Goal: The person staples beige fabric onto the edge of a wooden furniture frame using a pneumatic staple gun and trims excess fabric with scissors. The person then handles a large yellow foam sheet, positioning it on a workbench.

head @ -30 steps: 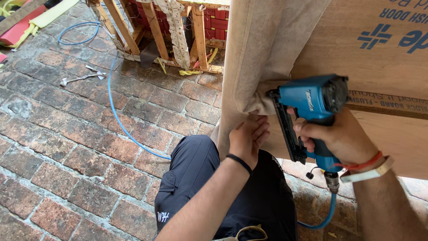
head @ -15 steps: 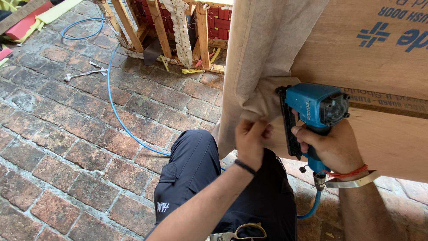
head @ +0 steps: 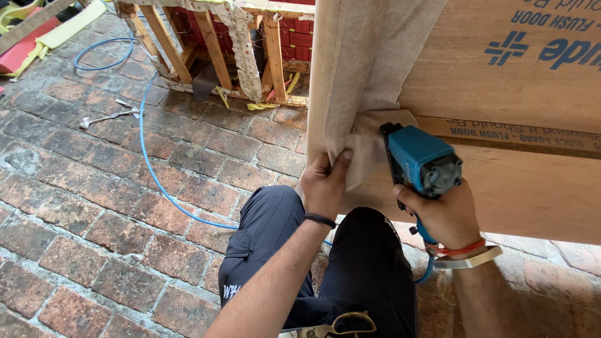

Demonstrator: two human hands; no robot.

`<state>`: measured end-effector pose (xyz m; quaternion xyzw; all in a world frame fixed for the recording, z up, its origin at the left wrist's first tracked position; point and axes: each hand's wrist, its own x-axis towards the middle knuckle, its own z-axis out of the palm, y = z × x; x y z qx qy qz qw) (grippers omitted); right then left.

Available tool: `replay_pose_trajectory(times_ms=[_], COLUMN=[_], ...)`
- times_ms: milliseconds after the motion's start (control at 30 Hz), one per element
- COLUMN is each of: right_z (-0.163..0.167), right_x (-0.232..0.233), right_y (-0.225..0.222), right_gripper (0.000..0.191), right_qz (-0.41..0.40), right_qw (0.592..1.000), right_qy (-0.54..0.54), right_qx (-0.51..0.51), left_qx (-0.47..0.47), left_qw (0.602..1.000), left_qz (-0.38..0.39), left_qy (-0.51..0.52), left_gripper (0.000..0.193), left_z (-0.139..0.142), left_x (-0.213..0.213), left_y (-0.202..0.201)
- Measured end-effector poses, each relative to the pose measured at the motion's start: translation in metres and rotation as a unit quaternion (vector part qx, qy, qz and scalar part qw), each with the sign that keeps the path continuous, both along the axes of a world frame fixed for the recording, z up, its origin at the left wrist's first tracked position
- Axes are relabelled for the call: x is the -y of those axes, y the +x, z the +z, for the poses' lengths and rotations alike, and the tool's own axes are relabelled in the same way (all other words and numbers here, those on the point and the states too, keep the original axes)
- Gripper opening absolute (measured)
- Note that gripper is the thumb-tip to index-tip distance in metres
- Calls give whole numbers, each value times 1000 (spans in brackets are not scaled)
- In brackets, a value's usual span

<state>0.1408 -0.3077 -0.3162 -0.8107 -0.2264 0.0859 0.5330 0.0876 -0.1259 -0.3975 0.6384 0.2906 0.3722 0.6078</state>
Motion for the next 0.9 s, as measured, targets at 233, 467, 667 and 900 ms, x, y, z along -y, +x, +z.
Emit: replay_pose_trajectory(times_ms=[233,467,667,900], right_z=[-38,-49,-44,-51], right_x=[-1,-20,-43,-45], right_y=[-4,-40,-49,-48], right_gripper=[20,39,55,54], right_qz=[-30,-2,8,-3], right_qw=[993,962,950,952], right_qy=[-16,-16,10,1], right_qx=[116,274,312,305], left_qx=[25,45,54,-1], left_qw=[995,996,995,996], left_qz=[-95,-79,-78,-40], left_qy=[-33,23,33,79], left_gripper=[31,28,25,21], left_z=[-20,-37,-50,-27], left_x=[-19,-27,-30,-25], left_y=[8,11,17,4])
